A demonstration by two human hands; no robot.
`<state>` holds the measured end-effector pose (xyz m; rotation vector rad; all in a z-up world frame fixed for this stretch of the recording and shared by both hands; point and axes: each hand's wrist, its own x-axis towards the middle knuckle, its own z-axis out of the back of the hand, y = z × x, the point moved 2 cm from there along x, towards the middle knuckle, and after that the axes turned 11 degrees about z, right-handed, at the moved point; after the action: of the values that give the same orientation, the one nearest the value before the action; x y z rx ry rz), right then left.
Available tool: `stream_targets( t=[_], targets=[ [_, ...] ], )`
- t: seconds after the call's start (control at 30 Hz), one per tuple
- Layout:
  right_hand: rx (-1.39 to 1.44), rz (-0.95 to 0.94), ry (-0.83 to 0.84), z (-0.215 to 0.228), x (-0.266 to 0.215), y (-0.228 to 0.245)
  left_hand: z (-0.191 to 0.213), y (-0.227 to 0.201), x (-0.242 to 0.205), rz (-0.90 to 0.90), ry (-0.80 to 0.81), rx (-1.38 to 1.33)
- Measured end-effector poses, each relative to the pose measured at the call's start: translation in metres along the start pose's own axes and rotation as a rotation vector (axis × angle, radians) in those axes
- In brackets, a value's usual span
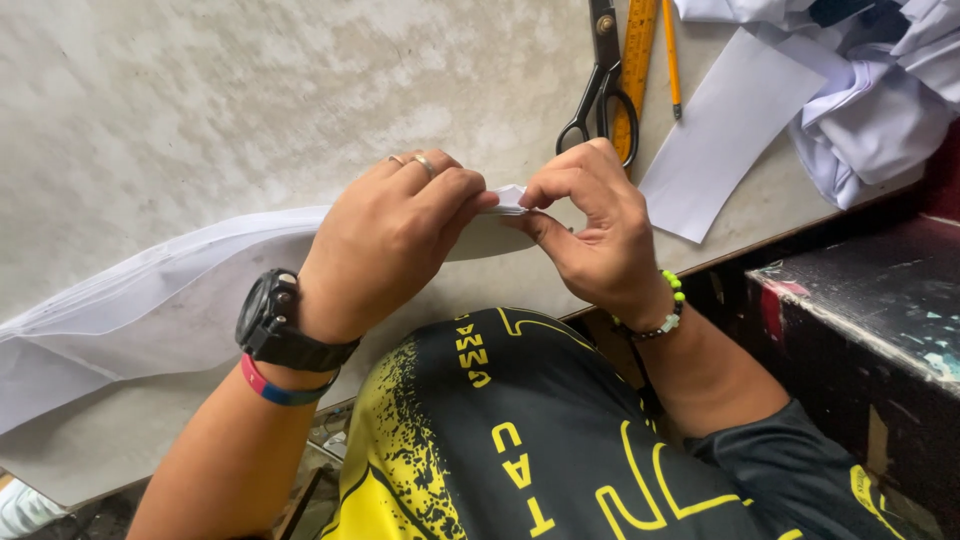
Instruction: The person folds a long strip of white paper, smooths it with a heavy circular weight, and cuts it into smaller sections using scissors. They then use a ruler and pencil to mark measurements on the paper before cutting along the marked lines.
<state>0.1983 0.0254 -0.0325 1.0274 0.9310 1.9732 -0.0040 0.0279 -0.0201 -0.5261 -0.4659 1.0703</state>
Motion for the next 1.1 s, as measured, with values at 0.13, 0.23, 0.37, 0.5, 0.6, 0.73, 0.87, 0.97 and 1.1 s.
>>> stream_targets(
  t=[0.13, 0.23, 0.37, 0.5, 0.6, 0.73, 0.87, 0.97, 1.1],
  targets=[
    [-0.001, 0.010, -0.011, 0.002, -0.002, 0.001, 0.001, 0.000, 0.003, -0.057, 0.024, 0.025],
    [0.006, 0.008, -0.020, 0.005, -0.002, 0.001, 0.002, 0.002, 0.004, -0.061, 0.043, 0.043],
    [0.077, -0.043, 0.001, 0.007, -0.002, -0.001, 0.000, 0.004, 0.003, -0.056, 0.083, 0.017],
    [0.158, -0.111, 0.033, 0.006, -0.002, 0.000, -0.003, 0.002, 0.005, -0.065, 0.128, 0.004],
    [0.161, -0.149, 0.026, 0.005, -0.007, -0.004, -0.005, 0.002, 0.005, -0.068, 0.112, 0.032],
    [0.197, -0.177, 0.029, 0.006, -0.010, -0.009, -0.006, 0.001, 0.005, -0.071, 0.111, 0.051],
    [0.232, -0.243, 0.070, 0.008, -0.010, -0.012, -0.008, 0.001, 0.004, -0.063, 0.125, 0.055],
    [0.262, -0.307, 0.091, 0.008, -0.010, -0.011, -0.008, 0.001, 0.003, -0.058, 0.123, 0.054],
    [0.274, -0.346, 0.092, 0.010, -0.008, -0.011, -0.007, 0.001, 0.002, -0.076, 0.095, 0.039]
  ],
)
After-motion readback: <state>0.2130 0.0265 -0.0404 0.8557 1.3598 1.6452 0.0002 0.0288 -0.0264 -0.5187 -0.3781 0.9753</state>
